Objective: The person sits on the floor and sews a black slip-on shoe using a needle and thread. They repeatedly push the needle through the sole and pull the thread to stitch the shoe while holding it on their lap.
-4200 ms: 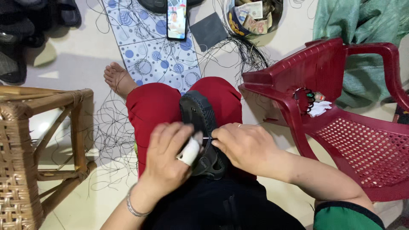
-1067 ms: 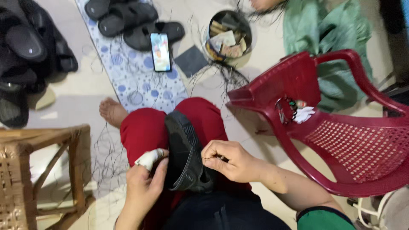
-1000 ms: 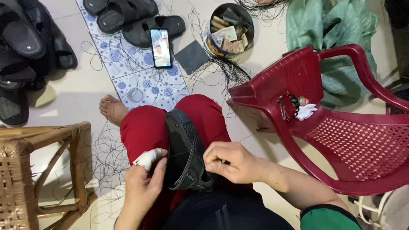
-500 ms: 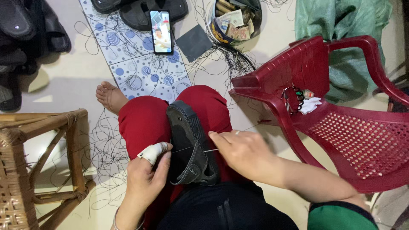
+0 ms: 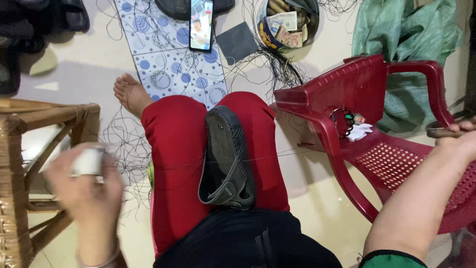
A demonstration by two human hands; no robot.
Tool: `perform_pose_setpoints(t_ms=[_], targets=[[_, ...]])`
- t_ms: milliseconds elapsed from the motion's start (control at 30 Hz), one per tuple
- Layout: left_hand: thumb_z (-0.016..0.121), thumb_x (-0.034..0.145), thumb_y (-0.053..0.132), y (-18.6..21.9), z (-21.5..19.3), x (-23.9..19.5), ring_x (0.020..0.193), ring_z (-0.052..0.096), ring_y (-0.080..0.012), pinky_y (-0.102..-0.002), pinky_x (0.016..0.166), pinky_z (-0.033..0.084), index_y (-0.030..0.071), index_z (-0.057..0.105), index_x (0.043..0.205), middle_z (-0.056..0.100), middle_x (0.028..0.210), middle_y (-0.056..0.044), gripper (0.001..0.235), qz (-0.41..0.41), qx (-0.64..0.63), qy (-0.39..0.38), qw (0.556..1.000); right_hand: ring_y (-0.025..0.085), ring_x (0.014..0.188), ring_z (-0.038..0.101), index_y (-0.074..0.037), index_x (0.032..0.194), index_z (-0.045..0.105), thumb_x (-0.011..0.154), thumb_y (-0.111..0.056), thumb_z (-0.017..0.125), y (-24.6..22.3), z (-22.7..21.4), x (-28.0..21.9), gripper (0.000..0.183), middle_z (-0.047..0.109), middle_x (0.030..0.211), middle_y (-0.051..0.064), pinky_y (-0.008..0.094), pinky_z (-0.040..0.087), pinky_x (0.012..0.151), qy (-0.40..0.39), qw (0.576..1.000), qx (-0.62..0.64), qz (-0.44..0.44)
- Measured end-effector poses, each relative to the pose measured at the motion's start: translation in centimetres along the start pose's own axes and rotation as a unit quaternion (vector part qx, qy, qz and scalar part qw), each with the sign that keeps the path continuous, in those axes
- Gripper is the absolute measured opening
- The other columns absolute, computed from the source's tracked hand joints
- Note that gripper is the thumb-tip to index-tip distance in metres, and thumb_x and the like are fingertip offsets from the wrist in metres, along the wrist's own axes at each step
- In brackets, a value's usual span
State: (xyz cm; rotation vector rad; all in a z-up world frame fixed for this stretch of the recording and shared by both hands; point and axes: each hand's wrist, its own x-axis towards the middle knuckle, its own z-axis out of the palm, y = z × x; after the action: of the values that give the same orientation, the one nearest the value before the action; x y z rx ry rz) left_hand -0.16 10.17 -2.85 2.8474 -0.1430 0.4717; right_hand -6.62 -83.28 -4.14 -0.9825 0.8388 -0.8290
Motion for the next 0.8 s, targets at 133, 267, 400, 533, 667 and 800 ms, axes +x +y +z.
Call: perform_pose_setpoints(t_ms=[133, 267, 400, 533, 667, 800], targets=[[0.066, 0.098, 0.011, 9.1, -1.9, 2.2, 0.123, 0.066, -0.0257, -0.038, 0.112, 0.045, 0.009, 0.071, 0.116, 0.069, 0.128, -0.011, 0.019, -0.044, -0.435, -0.183, 0.88, 0.009, 0.057, 0.051, -0.014, 0.107, 0.055, 0.104, -0.017, 0.065, 4.8, 14.5, -15.8, 0.01, 0.058, 0.081, 0.0, 0.022, 0.043, 0.045, 0.054, 0.952, -0.272, -0.13], [0.057, 0.097, 0.05, 11.3, -1.3, 2.6, 0.088, 0.071, -0.0435, -0.054, 0.069, 0.055, 0.02, 0.066, 0.125, 0.074, 0.106, -0.009, 0.042, -0.018, -0.226, -0.451, 0.863, 0.014, 0.085, 0.061, 0.008, 0.118, 0.06, 0.112, -0.013, 0.04, 12.4, 20.8, -35.3, 0.029, 0.062, 0.096, 0.009, 0.031, 0.055, 0.084, -0.244, 0.873, 0.205, 0.368], [0.052, 0.1, 0.065, 10.6, -2.3, 1.8, 0.071, 0.067, -0.0379, -0.053, 0.059, 0.05, 0.019, 0.053, 0.071, 0.068, 0.071, -0.004, 0.054, -0.016, -0.078, -0.497, 0.864, 0.018, 0.09, 0.065, -0.002, 0.12, 0.069, 0.095, -0.002, 0.069, 10.9, 26.9, -46.7, 0.025, 0.06, 0.13, 0.019, 0.029, 0.06, 0.084, -0.57, 0.701, -0.399, -0.159], [0.068, 0.095, 0.057, 11.1, -2.2, 3.0, 0.06, 0.047, -0.0091, -0.031, 0.058, 0.038, 0.011, 0.057, 0.09, 0.049, 0.07, 0.003, 0.047, 0.04, -0.545, -0.471, 0.692, 0.022, 0.095, 0.069, -0.01, 0.142, 0.058, 0.1, -0.03, 0.063, 10.8, 26.6, -46.9, 0.047, 0.069, 0.127, 0.01, 0.036, 0.056, 0.088, -0.689, 0.525, -0.497, -0.054], [0.063, 0.094, 0.051, 12.0, -1.7, 3.8, 0.063, 0.052, -0.0145, -0.035, 0.056, 0.048, 0.022, 0.054, 0.151, 0.048, 0.096, 0.0, 0.064, 0.032, -0.431, -0.349, 0.831, 0.019, 0.061, 0.059, -0.014, 0.099, 0.074, 0.1, -0.027, 0.064, 9.7, 27.6, -47.7, 0.016, 0.056, 0.078, 0.0, 0.036, 0.05, 0.052, -0.706, 0.457, -0.513, -0.172], [0.063, 0.097, 0.052, 12.1, 0.8, 2.7, 0.058, 0.056, -0.0282, -0.046, 0.042, 0.047, 0.015, 0.072, 0.127, 0.051, 0.094, -0.009, 0.049, 0.117, -0.202, -0.196, 0.952, 0.021, 0.092, 0.065, -0.003, 0.103, 0.073, 0.103, -0.022, 0.058, 10.3, 29.7, -48.5, 0.024, 0.061, 0.112, 0.013, 0.029, 0.056, 0.079, -0.734, 0.598, -0.315, -0.072]])
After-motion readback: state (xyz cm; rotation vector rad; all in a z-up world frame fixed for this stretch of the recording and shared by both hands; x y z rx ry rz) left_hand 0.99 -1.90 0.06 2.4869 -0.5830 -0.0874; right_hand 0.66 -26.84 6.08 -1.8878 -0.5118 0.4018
